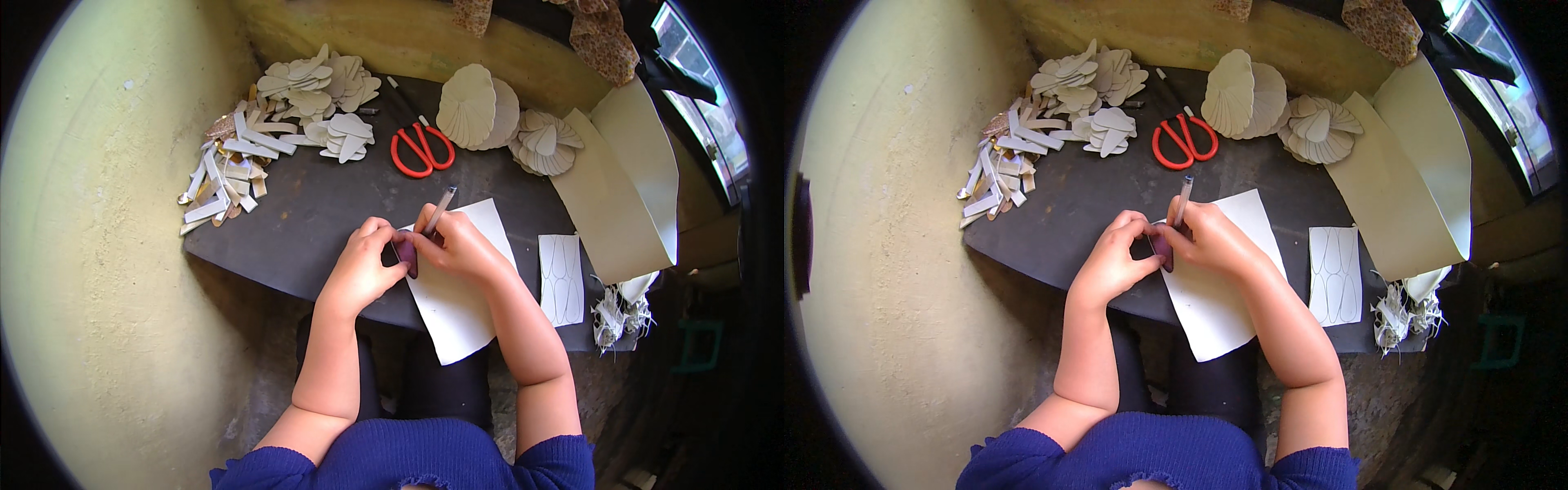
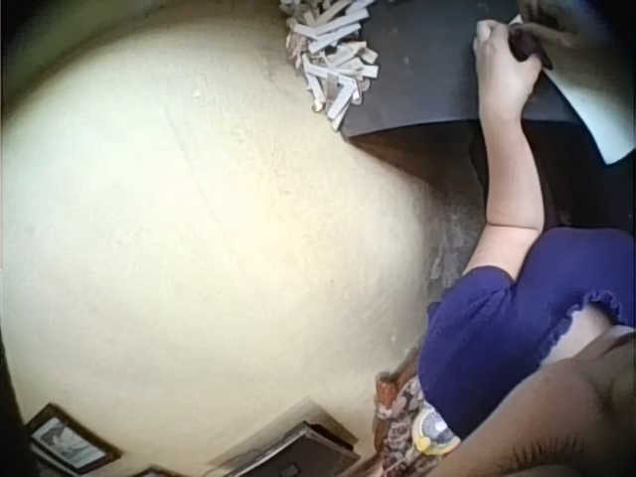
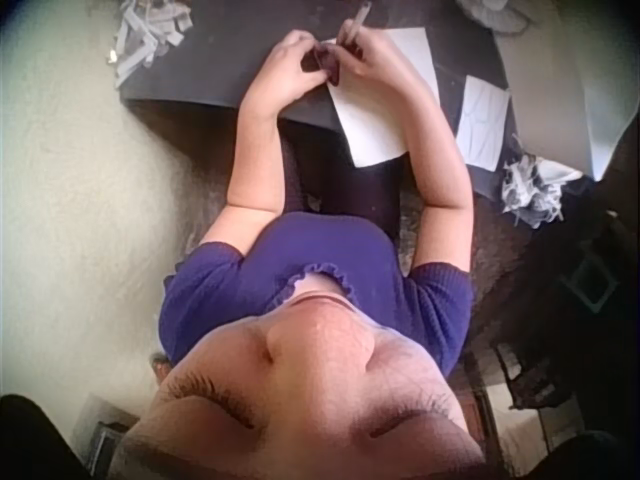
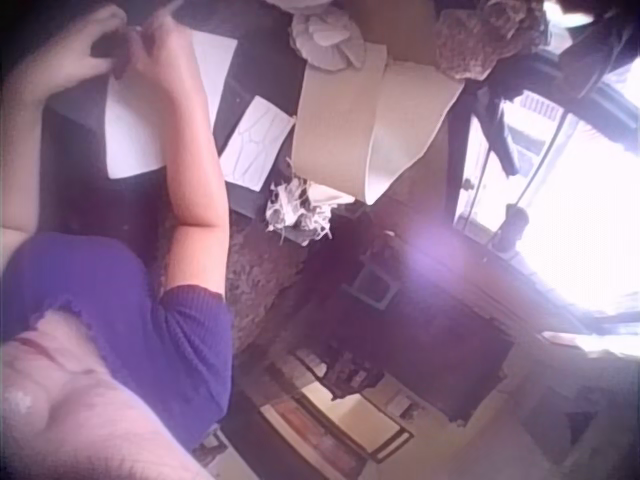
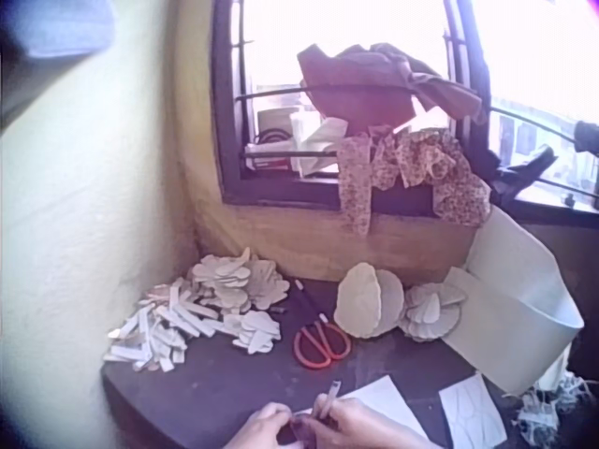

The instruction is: The person places a small purple template onto a white sheet of paper and uses a pen to trace its outline. The person then repositions the template and traces additional shapes on the same sheet.

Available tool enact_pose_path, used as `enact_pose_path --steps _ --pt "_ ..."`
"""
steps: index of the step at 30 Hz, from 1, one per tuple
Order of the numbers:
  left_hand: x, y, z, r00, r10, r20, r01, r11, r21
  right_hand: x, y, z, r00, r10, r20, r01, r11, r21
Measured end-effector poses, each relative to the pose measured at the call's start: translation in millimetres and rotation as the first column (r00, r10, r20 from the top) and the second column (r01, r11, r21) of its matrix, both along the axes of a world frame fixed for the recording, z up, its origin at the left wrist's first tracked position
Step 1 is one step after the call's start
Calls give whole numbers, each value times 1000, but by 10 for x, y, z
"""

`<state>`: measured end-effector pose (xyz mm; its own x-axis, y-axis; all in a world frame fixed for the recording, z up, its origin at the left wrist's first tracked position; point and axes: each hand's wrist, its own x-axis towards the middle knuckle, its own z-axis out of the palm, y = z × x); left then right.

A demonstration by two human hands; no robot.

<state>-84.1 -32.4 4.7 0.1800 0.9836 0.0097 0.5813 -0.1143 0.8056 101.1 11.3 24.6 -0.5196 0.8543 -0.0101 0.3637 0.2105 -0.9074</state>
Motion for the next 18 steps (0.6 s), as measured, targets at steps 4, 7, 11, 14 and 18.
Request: enact_pose_path --steps 4,7,11,14,18 --pt "10 3 10 1000 -2 10 2 1000 -9 11 26 -14 1000 -16 10 15 1000 27" --pt "0 1 -4 1000 4 18 -3 1000 -2 9 21 29 998 33 54 -32 999 -16" --pt "11 10 37 999 -4 32 6 998 -59 33 27 -21 993 84 77 -85 996 5" --pt "10 7 5 1000 1 10 -1 1000 -18 20 18 15 998 52 37 -52 998 -21" --pt "4 5 -4 1000 6 21 -6 1000 -8 21 32 -24 1000 15 19 -15 1000 -5"
